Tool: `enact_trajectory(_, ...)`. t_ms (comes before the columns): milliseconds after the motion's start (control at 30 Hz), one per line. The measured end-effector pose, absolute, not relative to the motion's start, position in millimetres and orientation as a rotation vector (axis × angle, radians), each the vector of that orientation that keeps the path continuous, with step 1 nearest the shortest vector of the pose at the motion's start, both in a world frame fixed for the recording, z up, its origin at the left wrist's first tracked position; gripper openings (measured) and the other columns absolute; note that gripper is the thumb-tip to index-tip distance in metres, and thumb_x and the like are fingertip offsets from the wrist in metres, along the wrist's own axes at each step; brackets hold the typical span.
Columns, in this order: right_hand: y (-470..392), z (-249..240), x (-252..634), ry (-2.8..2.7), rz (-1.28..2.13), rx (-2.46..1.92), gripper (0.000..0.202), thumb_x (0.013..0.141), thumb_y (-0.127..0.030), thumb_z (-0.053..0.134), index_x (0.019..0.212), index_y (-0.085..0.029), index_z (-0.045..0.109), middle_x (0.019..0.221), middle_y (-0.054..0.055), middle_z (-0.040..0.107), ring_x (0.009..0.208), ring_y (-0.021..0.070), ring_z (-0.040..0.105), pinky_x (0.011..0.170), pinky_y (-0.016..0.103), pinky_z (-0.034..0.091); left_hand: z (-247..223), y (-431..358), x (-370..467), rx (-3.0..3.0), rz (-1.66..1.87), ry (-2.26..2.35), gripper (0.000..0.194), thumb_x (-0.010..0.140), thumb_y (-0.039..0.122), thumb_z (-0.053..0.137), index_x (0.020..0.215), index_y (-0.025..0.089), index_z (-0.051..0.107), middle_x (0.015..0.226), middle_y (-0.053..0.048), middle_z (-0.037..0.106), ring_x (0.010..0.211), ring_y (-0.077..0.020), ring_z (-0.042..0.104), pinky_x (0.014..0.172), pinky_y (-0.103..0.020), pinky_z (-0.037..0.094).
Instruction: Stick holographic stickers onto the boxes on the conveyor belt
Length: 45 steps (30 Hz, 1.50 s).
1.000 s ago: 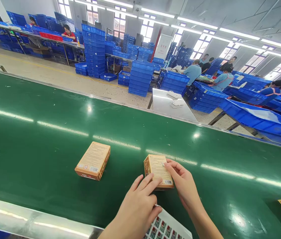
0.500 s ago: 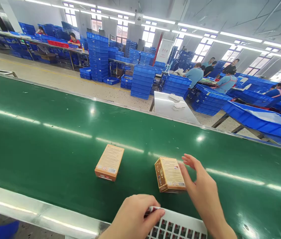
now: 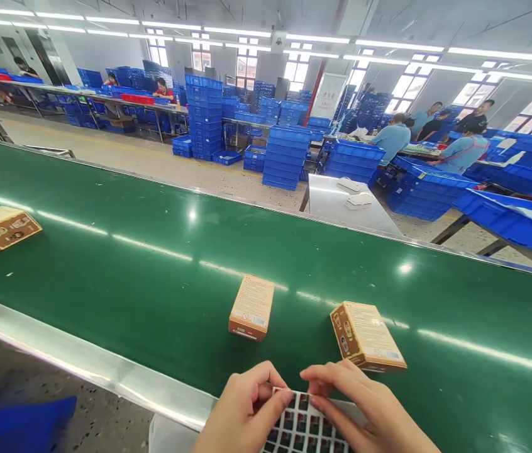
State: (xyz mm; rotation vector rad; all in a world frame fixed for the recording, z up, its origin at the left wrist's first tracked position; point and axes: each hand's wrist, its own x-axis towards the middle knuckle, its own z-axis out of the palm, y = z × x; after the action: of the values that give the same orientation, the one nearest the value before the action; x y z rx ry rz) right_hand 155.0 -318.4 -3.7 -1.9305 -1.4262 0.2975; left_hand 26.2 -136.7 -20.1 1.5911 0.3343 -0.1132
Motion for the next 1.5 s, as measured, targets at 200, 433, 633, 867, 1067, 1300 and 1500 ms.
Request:
enact_trajectory(200,-314.1,-13.3,148.8,-1.780,-0.353,-1.979,0.018,0.101,-0.006,0.050,0.107,-0.018,0.062,0.100,0.002,0.073,0.091,0.0182,0.068,0.104,0.037,0.040,-22.0,-144.5,28.4,1.712,0.002,0.332,0.034,0.098,0.048,0.045,0.079,0.019,0.049,0.056,0.007,0.040,0.056,-0.0121,0.032,0.057,-0.028,0.024)
enact_trajectory(433,-316.4,-14.6,153.2,-1.524,-0.180,-1.934,0.011,0.098,-0.014,0.057,0.099,-0.022,0.064,0.119,0.005,0.070,0.115,0.0214,0.065,0.100,0.032,0.050,-22.2,-134.3,29.7,1.775,-0.005,0.431,0.037,0.100,0.050,0.040,0.081,0.020,0.051,0.061,0.004,0.048,0.060,-0.0147,0.041,0.060,-0.029,0.031)
enact_trajectory(633,-287.0,-18.4,199.6,-0.593,0.459,-1.667,0.032,0.097,-0.055,0.058,0.098,-0.023,0.064,0.140,0.009,0.059,0.123,0.0283,0.061,0.106,0.044,0.048,-19.1,-109.2,31.1,2.266,0.223,0.246,0.023,0.100,0.028,0.042,0.087,0.022,0.059,0.142,-0.007,0.054,0.137,-0.0310,0.041,0.112,-0.054,0.033)
enact_trajectory(867,-258.0,-46.3,225.7,-0.326,0.484,-1.554,0.043,0.076,-0.062,0.077,0.086,-0.021,0.071,0.130,0.010,0.065,0.118,0.0334,0.059,0.095,0.042,0.049,-26.5,-114.8,53.4,2.296,-0.021,0.112,0.014,0.097,0.018,0.046,0.088,0.022,0.055,0.163,-0.001,0.035,0.153,-0.0276,0.024,0.126,-0.059,0.020)
enact_trajectory(1067,-270.5,-50.4,222.0,-0.296,0.524,-1.587,0.039,0.075,-0.059,0.077,0.076,-0.021,0.069,0.130,0.009,0.064,0.120,0.0329,0.056,0.101,0.042,0.041,-25.7,-121.9,58.8,2.235,-0.020,0.083,0.012,0.097,0.019,0.047,0.087,0.022,0.054,0.162,-0.001,0.038,0.153,-0.0261,0.025,0.125,-0.053,0.030)
enact_trajectory(1300,-280.7,-47.7,229.2,-0.302,0.454,-1.705,0.038,0.072,-0.057,0.075,0.074,-0.020,0.068,0.128,0.010,0.064,0.119,0.0328,0.057,0.099,0.042,0.042,-19.9,-129.4,68.8,2.214,-0.060,0.021,0.011,0.096,0.018,0.050,0.087,0.022,0.054,0.162,-0.003,0.038,0.152,-0.0237,0.027,0.127,-0.051,0.024)
enact_trajectory(1500,-291.3,-44.9,236.9,-0.353,0.362,-1.836,0.038,0.071,-0.057,0.071,0.070,-0.021,0.063,0.119,0.012,0.067,0.105,0.0317,0.064,0.085,0.039,0.051,-23.6,-138.3,72.9,2.195,-0.058,-0.024,0.011,0.095,0.018,0.053,0.086,0.022,0.054,0.161,0.001,0.039,0.152,-0.0223,0.028,0.128,-0.052,0.022)
